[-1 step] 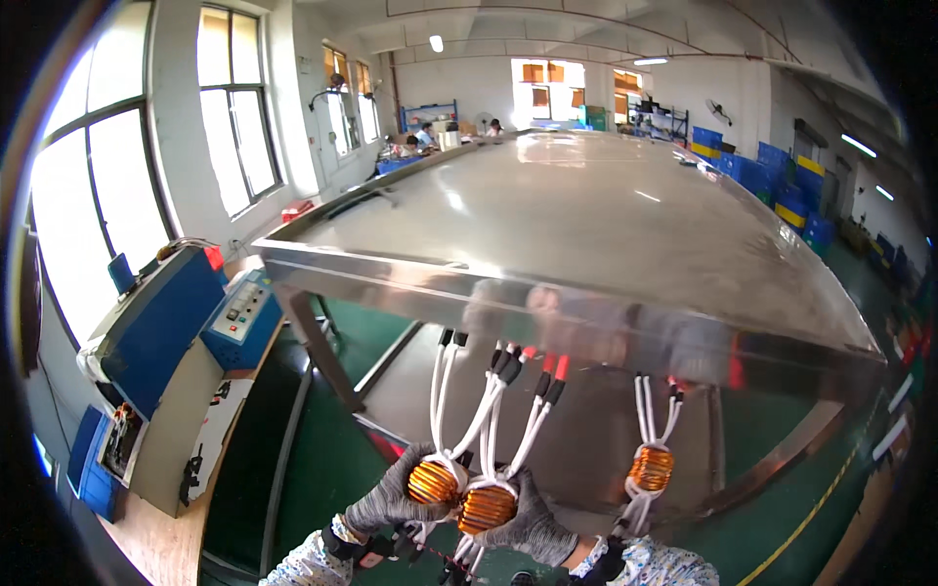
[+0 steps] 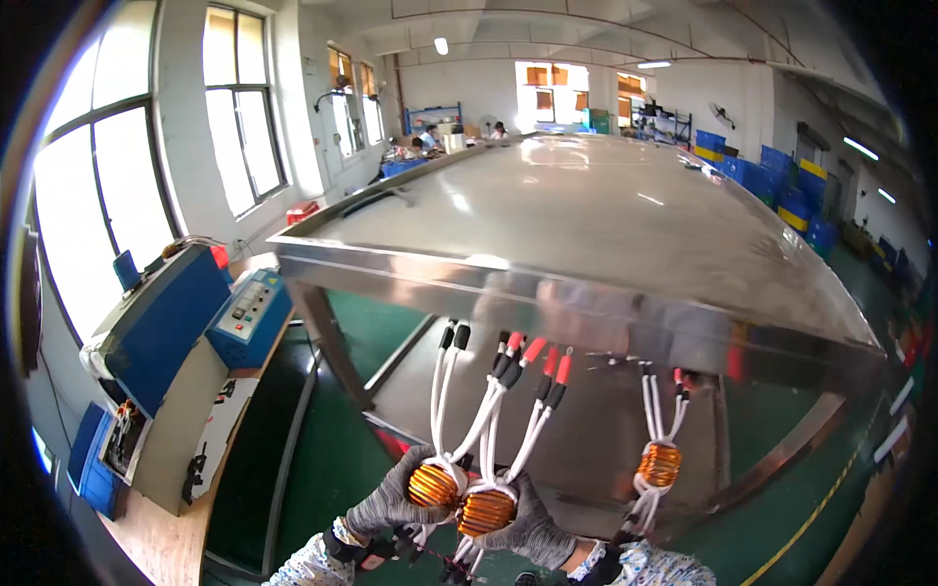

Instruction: Placing copper coils into a heat-shrink machine and arranging them on a table.

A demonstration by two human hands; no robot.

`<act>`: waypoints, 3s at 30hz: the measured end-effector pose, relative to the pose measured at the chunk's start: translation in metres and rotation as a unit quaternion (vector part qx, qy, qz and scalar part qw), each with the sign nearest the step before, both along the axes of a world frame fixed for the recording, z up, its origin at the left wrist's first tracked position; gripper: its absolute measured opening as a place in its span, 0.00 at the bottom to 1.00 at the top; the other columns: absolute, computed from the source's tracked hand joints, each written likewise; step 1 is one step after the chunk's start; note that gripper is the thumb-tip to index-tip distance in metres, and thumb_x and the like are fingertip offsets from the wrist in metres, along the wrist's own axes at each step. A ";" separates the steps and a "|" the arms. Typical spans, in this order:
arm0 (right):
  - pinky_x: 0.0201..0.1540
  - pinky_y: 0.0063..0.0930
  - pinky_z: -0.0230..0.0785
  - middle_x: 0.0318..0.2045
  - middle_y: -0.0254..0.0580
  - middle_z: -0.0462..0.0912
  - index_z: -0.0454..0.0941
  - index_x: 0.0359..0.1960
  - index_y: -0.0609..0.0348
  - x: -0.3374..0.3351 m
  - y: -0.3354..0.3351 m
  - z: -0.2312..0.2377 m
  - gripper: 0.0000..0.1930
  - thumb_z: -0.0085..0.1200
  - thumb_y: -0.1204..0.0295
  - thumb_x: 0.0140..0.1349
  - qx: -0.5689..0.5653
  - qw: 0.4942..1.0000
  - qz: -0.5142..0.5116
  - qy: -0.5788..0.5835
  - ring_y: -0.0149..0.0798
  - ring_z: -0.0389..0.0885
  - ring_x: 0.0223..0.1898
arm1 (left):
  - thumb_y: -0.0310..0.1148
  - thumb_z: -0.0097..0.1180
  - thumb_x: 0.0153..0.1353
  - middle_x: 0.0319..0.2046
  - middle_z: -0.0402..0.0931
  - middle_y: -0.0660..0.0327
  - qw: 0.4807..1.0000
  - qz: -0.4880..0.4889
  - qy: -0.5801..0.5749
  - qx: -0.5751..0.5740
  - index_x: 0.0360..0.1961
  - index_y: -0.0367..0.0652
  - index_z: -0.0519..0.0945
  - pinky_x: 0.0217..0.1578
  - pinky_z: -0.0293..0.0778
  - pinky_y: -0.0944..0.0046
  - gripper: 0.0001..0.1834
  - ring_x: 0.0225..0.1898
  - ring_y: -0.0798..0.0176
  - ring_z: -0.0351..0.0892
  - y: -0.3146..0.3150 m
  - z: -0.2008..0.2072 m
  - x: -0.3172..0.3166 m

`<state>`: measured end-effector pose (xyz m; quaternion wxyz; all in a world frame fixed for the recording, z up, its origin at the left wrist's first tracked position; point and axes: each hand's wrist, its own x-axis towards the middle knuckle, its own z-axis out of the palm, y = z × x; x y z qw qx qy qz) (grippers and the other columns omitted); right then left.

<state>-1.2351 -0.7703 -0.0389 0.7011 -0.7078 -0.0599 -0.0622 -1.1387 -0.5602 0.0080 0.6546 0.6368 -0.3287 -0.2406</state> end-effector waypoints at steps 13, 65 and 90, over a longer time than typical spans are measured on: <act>0.53 0.36 0.69 0.49 0.43 0.73 0.62 0.54 0.58 -0.008 0.275 -0.053 0.44 0.76 0.68 0.33 -0.038 0.988 0.124 -0.079 0.38 0.75 0.50 | 0.34 0.74 0.39 0.47 0.74 0.56 0.979 0.180 -0.074 0.052 0.54 0.38 0.67 0.53 0.69 0.62 0.40 0.49 0.62 0.73 0.287 -0.013 -0.082; 0.47 0.24 0.75 0.43 0.34 0.77 0.71 0.50 0.58 0.181 0.927 -0.024 0.29 0.69 0.74 0.44 0.094 0.799 0.538 0.252 0.30 0.77 0.44 | 0.32 0.65 0.33 0.42 0.72 0.56 0.744 0.656 0.065 -0.109 0.50 0.43 0.66 0.49 0.74 0.59 0.37 0.45 0.57 0.76 0.952 -0.056 -0.074; 0.46 0.26 0.75 0.42 0.37 0.78 0.71 0.48 0.59 0.243 1.018 -0.007 0.23 0.64 0.79 0.48 0.159 0.810 0.456 0.333 0.31 0.78 0.44 | 0.29 0.58 0.39 0.41 0.76 0.55 0.786 0.568 0.178 -0.167 0.46 0.33 0.73 0.50 0.71 0.63 0.28 0.43 0.61 0.76 1.091 -0.116 0.051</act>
